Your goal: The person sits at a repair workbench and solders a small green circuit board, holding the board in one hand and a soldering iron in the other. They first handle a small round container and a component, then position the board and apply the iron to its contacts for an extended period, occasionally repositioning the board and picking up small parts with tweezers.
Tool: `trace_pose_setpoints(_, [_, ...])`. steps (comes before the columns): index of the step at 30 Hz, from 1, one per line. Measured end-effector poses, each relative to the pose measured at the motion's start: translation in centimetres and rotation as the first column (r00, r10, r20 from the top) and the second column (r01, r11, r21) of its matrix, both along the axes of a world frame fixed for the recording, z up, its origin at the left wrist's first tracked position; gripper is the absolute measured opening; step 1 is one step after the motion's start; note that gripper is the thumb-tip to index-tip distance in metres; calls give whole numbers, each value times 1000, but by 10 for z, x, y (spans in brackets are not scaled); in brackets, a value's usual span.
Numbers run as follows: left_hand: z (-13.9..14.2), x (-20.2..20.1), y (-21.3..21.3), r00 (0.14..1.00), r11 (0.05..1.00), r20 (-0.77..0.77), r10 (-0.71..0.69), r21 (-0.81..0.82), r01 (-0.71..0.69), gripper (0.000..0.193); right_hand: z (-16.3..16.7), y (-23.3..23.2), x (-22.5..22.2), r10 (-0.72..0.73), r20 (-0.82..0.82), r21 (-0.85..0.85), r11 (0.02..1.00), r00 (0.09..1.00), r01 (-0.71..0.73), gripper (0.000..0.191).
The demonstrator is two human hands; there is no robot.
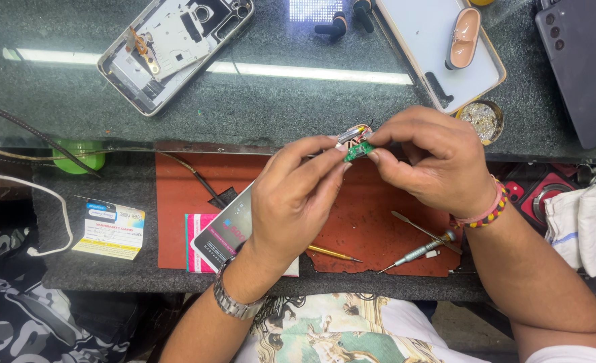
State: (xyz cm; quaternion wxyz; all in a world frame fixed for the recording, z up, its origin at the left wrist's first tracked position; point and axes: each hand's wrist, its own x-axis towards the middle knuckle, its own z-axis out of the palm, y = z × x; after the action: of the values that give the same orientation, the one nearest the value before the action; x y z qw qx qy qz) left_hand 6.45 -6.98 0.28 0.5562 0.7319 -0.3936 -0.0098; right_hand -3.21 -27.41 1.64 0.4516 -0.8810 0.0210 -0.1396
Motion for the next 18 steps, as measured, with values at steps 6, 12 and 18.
trace_pose_setpoints(6, [3,-9,11,998,992,-29,-55,-114,51,20,11,4,-12,66,52,46,997,996,-68,21])
trace_pose_setpoints(12, [5,-31,25,648,968,-724,-236,-236,89,12,22,15,-29,75,-6,289,955,997,-70,14])
trace_pose_setpoints(18, [3,-34,30,298,921,-874,-383,-385,55,10,24,18,-38,86,-25,370,927,996,-71,11])
